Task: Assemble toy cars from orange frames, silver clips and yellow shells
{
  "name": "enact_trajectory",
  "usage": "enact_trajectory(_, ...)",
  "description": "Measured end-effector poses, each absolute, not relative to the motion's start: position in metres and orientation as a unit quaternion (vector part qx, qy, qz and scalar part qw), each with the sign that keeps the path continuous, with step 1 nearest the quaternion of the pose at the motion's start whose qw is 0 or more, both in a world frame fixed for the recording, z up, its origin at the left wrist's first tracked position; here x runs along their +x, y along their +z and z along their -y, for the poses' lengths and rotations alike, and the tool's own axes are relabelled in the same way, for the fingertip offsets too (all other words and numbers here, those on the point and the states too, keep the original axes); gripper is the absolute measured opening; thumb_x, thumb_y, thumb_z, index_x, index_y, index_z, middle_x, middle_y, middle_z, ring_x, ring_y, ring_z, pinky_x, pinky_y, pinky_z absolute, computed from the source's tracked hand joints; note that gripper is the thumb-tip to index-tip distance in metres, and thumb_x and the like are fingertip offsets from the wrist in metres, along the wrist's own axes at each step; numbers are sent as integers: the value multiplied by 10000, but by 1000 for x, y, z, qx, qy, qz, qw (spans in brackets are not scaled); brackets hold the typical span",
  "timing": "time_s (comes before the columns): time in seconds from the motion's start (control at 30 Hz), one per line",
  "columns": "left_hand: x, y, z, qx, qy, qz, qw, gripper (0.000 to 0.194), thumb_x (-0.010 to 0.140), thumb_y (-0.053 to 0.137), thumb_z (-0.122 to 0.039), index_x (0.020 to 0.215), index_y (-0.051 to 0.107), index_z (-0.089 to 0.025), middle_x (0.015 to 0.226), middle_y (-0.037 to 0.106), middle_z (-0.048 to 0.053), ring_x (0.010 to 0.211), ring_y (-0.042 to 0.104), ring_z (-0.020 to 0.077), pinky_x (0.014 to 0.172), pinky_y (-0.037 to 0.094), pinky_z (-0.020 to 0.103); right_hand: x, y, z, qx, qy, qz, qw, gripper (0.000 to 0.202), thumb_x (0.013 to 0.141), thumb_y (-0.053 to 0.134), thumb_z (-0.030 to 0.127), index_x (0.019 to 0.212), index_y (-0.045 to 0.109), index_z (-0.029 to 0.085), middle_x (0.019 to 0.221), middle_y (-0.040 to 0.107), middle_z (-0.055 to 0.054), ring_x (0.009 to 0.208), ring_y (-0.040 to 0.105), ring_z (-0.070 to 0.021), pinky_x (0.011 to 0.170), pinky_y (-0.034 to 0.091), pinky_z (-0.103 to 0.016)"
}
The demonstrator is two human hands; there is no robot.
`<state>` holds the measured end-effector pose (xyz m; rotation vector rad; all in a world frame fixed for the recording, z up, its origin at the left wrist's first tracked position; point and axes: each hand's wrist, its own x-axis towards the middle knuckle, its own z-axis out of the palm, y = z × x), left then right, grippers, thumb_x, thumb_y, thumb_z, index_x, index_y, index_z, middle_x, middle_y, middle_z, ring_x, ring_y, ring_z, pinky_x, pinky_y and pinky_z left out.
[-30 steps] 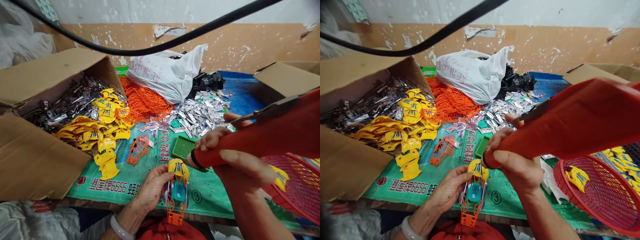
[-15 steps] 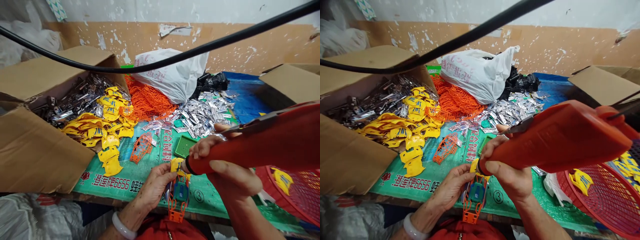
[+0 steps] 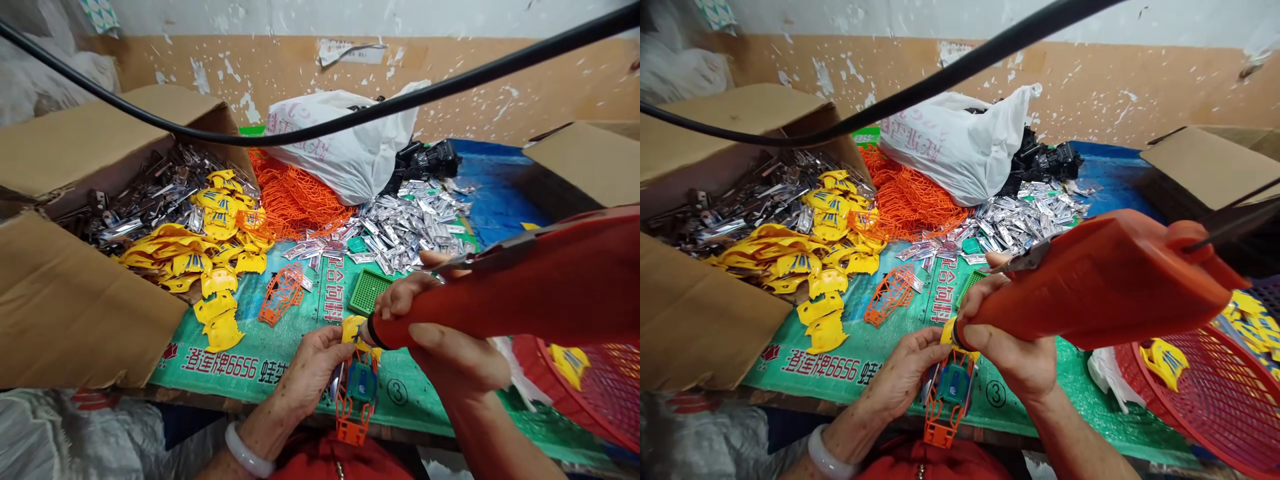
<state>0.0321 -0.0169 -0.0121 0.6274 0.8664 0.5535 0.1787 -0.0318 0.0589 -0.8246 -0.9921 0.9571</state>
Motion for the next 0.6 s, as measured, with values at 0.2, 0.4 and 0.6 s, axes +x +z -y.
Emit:
enact_trajectory(0.2, 33, -14, 19, 294, 273, -441, 803, 282, 624, 761, -259, 865, 718, -120, 689, 696, 24, 565, 580, 106, 536, 429, 208, 179, 52, 36, -391, 428, 468, 667, 526, 724, 739, 345, 1188, 493, 344, 763, 595, 24, 704, 567, -175, 705, 479, -389)
enact_trajectory(0.4, 35, -12, 21, 298, 320, -452, 777, 246, 597, 758, -232, 820, 720, -134, 714, 702, 27, 640, 598, 136, 601, 443, 226, 175, 52, 35, -394, 419, 474, 667, 485, 711, 738, 381, 1114, 474, 321, 742, 570, 27, 692, 556, -181, 701, 470, -394)
enact_trajectory(0.6, 36, -15, 24, 304, 325, -465, 765, 268, 617, 759, -254, 853, 708, -139, 700, 692, 12, 584, 556, 110, 577, 427, 211, 174, 50, 36, -478, 355, 525, 608, 412, 725, 668, 447, 1067, 449, 381, 706, 546, 26, 654, 587, -226, 695, 501, -471)
